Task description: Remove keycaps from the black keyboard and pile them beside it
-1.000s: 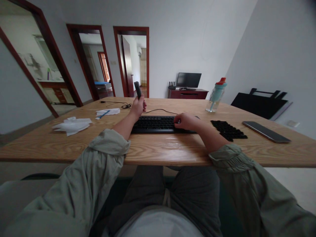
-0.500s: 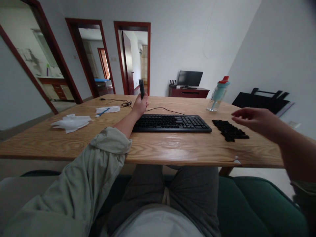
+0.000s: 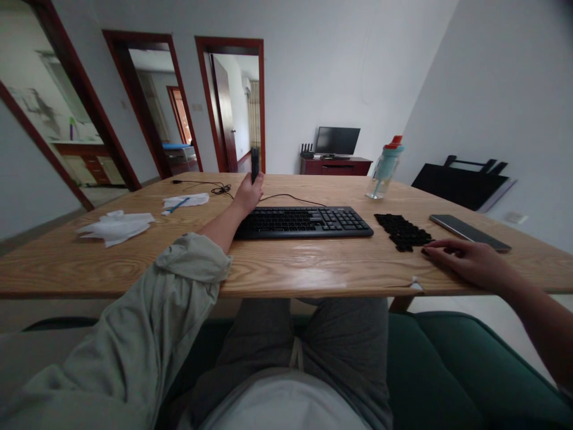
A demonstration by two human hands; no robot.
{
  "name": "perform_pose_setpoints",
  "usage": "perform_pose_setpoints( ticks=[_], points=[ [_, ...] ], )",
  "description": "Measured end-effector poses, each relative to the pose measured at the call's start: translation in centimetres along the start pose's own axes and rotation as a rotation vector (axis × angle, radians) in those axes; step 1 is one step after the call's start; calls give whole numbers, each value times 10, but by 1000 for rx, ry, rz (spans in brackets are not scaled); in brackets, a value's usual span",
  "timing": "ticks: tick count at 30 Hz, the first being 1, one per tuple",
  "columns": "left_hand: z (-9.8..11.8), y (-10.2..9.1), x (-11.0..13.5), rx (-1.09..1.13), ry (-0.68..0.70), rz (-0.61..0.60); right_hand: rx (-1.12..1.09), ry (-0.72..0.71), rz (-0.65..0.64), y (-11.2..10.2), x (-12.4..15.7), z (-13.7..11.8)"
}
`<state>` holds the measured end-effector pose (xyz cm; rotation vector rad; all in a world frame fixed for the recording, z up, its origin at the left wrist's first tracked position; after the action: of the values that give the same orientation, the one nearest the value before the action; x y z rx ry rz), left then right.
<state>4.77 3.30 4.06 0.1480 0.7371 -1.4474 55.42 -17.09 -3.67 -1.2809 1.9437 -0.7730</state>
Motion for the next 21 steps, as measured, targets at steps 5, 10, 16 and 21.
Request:
perform_pose_setpoints(
  ticks=[5, 10, 16, 21],
  points=[
    [1, -4, 0, 12, -8, 22, -31, 19, -25, -3, -3, 10],
    [2, -4, 0, 7, 17, 32, -61, 6, -96, 4, -7, 11],
    [1, -6, -1, -48, 38, 59, -57, -63, -32, 9, -5, -7],
    [-2, -5, -3, -47, 28, 71, -30, -141, 36, 6, -2, -19]
  ],
)
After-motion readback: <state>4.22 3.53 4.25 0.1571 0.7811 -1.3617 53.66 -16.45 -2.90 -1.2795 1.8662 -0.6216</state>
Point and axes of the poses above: each hand's wrist, its own x-axis away from the middle knuckle, its own y-axis out of the palm, z = x × y, the point moved 5 cm from there along -x, towards the middle knuckle, and after that the axes turned 10 degrees about -x, right-handed, at the moved point
